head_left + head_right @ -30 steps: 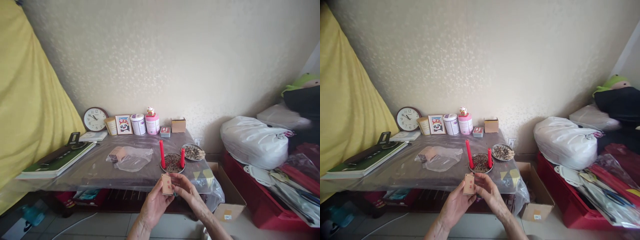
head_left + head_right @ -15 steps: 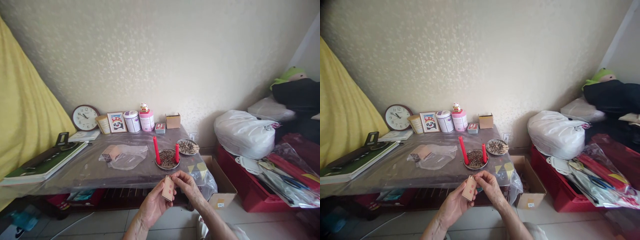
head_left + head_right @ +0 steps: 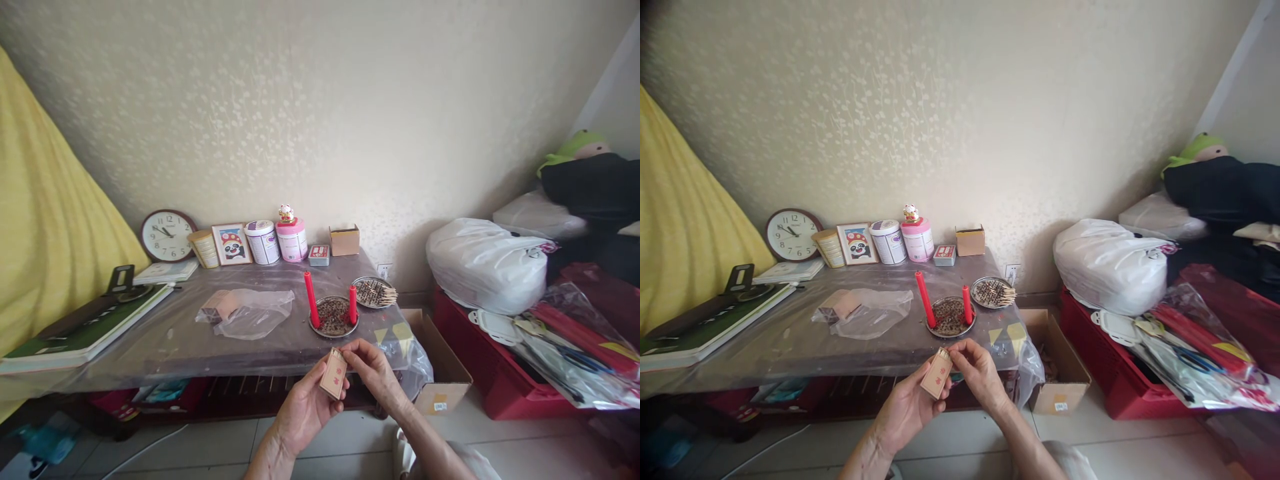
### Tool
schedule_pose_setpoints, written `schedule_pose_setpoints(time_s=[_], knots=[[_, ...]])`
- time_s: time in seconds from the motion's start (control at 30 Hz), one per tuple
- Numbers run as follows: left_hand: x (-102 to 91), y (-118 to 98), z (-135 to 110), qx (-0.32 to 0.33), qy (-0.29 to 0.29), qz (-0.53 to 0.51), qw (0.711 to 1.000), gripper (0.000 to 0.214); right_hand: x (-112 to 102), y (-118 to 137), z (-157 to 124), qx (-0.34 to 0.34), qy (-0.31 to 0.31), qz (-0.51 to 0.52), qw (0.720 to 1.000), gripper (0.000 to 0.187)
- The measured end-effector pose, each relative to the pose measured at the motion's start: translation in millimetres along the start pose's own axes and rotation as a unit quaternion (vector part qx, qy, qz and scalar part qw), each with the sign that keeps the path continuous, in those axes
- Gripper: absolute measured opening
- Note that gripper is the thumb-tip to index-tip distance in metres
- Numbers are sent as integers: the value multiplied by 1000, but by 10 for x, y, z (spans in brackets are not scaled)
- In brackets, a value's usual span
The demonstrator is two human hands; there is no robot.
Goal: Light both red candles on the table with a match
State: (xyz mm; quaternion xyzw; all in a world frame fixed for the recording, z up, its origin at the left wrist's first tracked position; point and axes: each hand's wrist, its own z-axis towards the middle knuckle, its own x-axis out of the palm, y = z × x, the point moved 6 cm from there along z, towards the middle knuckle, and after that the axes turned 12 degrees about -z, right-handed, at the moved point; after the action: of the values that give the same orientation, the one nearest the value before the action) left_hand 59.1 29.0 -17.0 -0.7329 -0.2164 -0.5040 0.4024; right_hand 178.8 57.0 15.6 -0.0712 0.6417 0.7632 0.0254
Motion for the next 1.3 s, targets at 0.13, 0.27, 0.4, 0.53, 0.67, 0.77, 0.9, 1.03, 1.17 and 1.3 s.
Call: schedule_pose_setpoints(time_s=[0.13,0.27,0.4,0.53,0.67,0.77,0.9,1.03,1.17,1.3], knots=[[-8,-16,-4,-9,-17,6,1000,26,-28,209,-50,-158,-6,-186,970,15],[-4,-16,-13,-18,-31,20,999,28,-3,264,-78,-209,16,-240,948,18],[-4,-13,-21,-30,-43,32,998,29,12,242,-85,-217,34,-268,938,17],[-14,-23,-27,-34,-46,41,998,27,8,220,-85,-208,42,-286,934,15],[-41,-29,-38,-38,-48,58,996,26,11,221,-84,-196,60,-293,934,15],[-48,-30,-48,-43,-48,67,996,27,8,230,-84,-194,72,-293,934,13],[-64,-26,-55,-54,-54,75,994,28,-3,223,-87,-189,79,-299,932,11],[-83,-27,-53,-62,-50,79,994,28,1,210,-95,-185,97,-301,931,13],[-76,-21,-59,-70,-43,87,993,27,-2,220,-97,-182,110,-302,929,13],[-77,-17,-64,-79,-48,95,991,28,-15,232,-100,-176,112,-321,924,10]])
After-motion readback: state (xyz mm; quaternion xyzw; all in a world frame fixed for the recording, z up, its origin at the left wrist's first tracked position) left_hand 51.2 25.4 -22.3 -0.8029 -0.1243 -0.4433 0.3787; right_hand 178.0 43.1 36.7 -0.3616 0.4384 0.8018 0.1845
